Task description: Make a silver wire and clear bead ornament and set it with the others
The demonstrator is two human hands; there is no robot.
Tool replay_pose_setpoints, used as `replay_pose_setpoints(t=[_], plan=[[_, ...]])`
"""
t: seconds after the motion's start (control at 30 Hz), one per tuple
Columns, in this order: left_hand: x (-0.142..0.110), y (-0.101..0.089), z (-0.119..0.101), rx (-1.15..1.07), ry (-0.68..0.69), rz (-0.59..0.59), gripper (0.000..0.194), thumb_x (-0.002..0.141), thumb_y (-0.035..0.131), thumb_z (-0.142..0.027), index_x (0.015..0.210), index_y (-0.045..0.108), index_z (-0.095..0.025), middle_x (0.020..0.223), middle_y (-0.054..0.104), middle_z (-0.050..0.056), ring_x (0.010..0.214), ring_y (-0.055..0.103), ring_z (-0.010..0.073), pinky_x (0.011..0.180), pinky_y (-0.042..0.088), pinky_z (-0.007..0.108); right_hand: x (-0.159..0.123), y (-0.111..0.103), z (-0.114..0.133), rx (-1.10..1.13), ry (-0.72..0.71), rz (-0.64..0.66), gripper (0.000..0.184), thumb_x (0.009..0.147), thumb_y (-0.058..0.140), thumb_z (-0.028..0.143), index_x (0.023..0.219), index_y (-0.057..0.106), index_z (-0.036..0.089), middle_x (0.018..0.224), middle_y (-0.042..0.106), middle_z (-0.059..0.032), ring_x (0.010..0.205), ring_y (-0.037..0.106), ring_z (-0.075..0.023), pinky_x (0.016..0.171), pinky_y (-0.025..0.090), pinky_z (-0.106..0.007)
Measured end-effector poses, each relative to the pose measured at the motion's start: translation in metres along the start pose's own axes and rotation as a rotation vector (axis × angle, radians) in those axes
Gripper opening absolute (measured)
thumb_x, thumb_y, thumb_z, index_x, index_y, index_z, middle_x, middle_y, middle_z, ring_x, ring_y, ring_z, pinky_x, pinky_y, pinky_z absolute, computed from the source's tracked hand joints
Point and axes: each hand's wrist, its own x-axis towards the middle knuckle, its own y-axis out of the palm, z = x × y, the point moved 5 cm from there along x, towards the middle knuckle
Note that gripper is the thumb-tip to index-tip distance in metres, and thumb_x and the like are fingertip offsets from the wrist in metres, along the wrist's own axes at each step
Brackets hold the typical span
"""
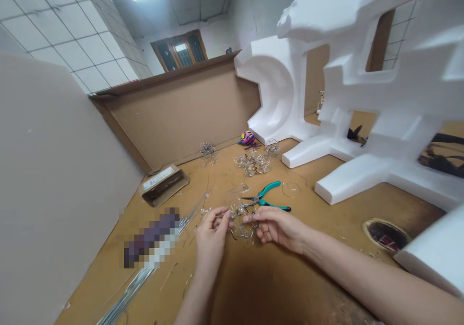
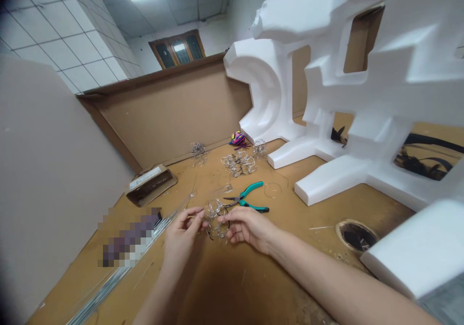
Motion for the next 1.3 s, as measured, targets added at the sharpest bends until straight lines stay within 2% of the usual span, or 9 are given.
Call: replay_pose_setpoints(t=[0.1, 0.23, 0.4, 0.6, 0.77, 0.93, 1.1, 1.2, 1.3], plan=[[-0.008, -0.005, -0.022, 0.161, 0.306, -0.108, 0.021, 0.078, 0.053, -0.031, 0.091, 0.06, -0.017, 0.102, 0.056, 0.01, 0.069, 0.06, 0.0129, 0.064, 0.049, 0.026, -0.001, 0.0, 0.002, 0.03, 0.006, 0.019, 0.013, 0.069, 0.062, 0.02, 0.07, 0.05, 0.015, 0.094, 0.069, -0.0067, 0.045, 0.055, -0.0054, 0.046, 0.044, -0.019], [-0.022, 0.0, -0.037, 0.368, 0.501, -0.073, 0.018, 0.084, 0.046, -0.024, 0.09, 0.062, -0.019, 0.085, 0.062, 0.006, 0.074, 0.059, 0.0138, 0.069, 0.046, 0.025, -0.002, -0.002, 0.006, 0.101, 0.041, 0.011, 0.009, 0.071, 0.058, 0.019, 0.068, 0.05, 0.015, 0.094, 0.069, -0.0074, 0.041, 0.051, -0.0043, 0.044, 0.042, -0.018], [-0.022, 0.007, -0.029, 0.496, 0.425, 0.084, 0.021, 0.084, 0.043, -0.024, 0.092, 0.062, -0.02, 0.088, 0.068, 0.004, 0.076, 0.063, 0.0158, 0.068, 0.045, 0.025, -0.002, -0.005, 0.012, 0.135, 0.06, 0.046, 0.008, 0.072, 0.057, 0.018, 0.068, 0.051, 0.014, 0.096, 0.069, -0.0083, 0.04, 0.048, -0.0037, 0.044, 0.041, -0.018], [-0.013, -0.012, -0.025, 0.332, 0.267, -0.063, 0.023, 0.084, 0.039, -0.026, 0.095, 0.058, -0.018, 0.068, 0.062, 0.001, 0.058, 0.057, 0.0134, 0.055, 0.042, 0.022, -0.003, -0.006, 0.016, 0.121, 0.06, 0.093, 0.012, 0.073, 0.056, 0.018, 0.065, 0.047, 0.015, 0.101, 0.067, -0.0108, 0.041, 0.047, -0.0032, 0.043, 0.039, -0.017], [-0.017, -0.01, -0.03, 0.277, 0.331, -0.032, 0.023, 0.085, 0.038, -0.024, 0.095, 0.058, -0.019, 0.064, 0.056, -0.001, 0.058, 0.053, 0.0119, 0.06, 0.041, 0.023, -0.002, -0.008, 0.015, 0.171, 0.098, 0.125, 0.009, 0.075, 0.052, 0.018, 0.066, 0.05, 0.015, 0.107, 0.064, -0.0125, 0.042, 0.046, -0.0025, 0.043, 0.038, -0.016], [-0.017, -0.019, -0.027, 0.142, 0.277, -0.183, 0.024, 0.087, 0.035, -0.027, 0.104, 0.051, -0.018, 0.065, 0.051, -0.002, 0.054, 0.047, 0.0097, 0.057, 0.039, 0.021, 0.001, -0.016, 0.017, 0.205, 0.129, 0.121, 0.009, 0.075, 0.05, 0.018, 0.067, 0.054, 0.014, 0.103, 0.065, -0.0115, 0.04, 0.04, -0.0022, 0.04, 0.034, -0.017], [-0.015, -0.02, -0.023, 0.08, 0.263, -0.182, 0.021, 0.087, 0.035, -0.028, 0.1, 0.05, -0.018, 0.064, 0.05, -0.002, 0.053, 0.046, 0.0095, 0.054, 0.037, 0.021, 0.002, -0.02, 0.021, 0.242, 0.118, 0.062, 0.01, 0.074, 0.051, 0.016, 0.064, 0.052, 0.014, 0.094, 0.068, -0.0095, 0.039, 0.04, -0.0019, 0.039, 0.033, -0.015], [-0.02, -0.013, -0.027, 0.172, 0.327, -0.119, 0.023, 0.087, 0.036, -0.027, 0.097, 0.054, -0.018, 0.059, 0.05, -0.002, 0.051, 0.046, 0.0098, 0.053, 0.036, 0.021, 0.002, -0.018, 0.021, 0.176, 0.08, 0.048, 0.009, 0.074, 0.052, 0.017, 0.065, 0.051, 0.014, 0.092, 0.069, -0.0097, 0.038, 0.041, -0.0023, 0.04, 0.033, -0.016], [-0.025, 0.006, -0.028, 0.352, 0.351, 0.063, 0.027, 0.085, 0.038, -0.032, 0.091, 0.062, -0.02, 0.05, 0.048, -0.003, 0.043, 0.041, 0.0094, 0.048, 0.032, 0.021, 0.001, -0.016, 0.018, 0.076, 0.019, 0.014, 0.011, 0.072, 0.056, 0.018, 0.064, 0.049, 0.015, 0.091, 0.069, -0.0087, 0.039, 0.044, -0.0037, 0.041, 0.036, -0.018]])
